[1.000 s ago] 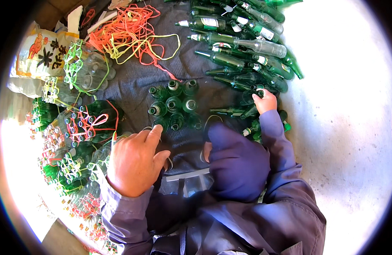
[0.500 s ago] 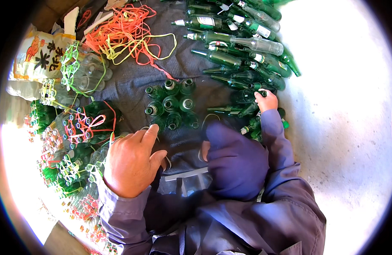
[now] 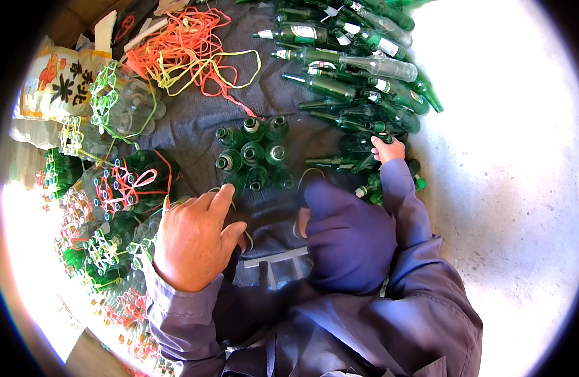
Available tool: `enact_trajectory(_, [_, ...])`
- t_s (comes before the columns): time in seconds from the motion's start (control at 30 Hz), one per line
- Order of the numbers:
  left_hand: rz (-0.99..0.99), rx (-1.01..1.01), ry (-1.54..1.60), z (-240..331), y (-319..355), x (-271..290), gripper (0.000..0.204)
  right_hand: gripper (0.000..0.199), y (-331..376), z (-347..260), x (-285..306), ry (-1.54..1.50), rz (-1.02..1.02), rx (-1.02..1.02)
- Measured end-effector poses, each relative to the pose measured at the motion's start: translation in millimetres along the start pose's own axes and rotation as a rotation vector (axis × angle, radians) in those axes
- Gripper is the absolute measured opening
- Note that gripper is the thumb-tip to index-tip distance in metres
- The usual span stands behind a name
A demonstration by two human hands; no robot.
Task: The person picks up green glass bottles from a pile and arranges them into a stack between their legs.
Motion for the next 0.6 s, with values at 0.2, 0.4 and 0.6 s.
enact_trajectory(0.2, [0.001, -0.004, 0.001, 0.6, 1.3, 0.9, 0.055, 0.044, 12.9, 2.4, -8.5, 0.03, -0.008, 0.014])
enact_trajectory(0.4, [0.019, -0.011, 0.009, -0.4, 2.2, 1.0, 0.055, 0.052, 18.2, 5.0, -17.7, 0.005, -0.019, 0.048])
enact_trajectory(0.6, [0.005, -0.004, 0.007, 0.8, 0.9, 2.0, 0.054, 0.046, 17.5, 11.1, -16.7, 0.05, -0.014, 0.058])
Point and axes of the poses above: each hand's wrist, its own y-axis away from the middle knuckle, its own x-axis out of the back of the hand, z = x × y, the point moved 4 cm from there along -y, towards the middle knuckle, and after that the axes turned 3 degrees about -y, right-handed, at the moved point
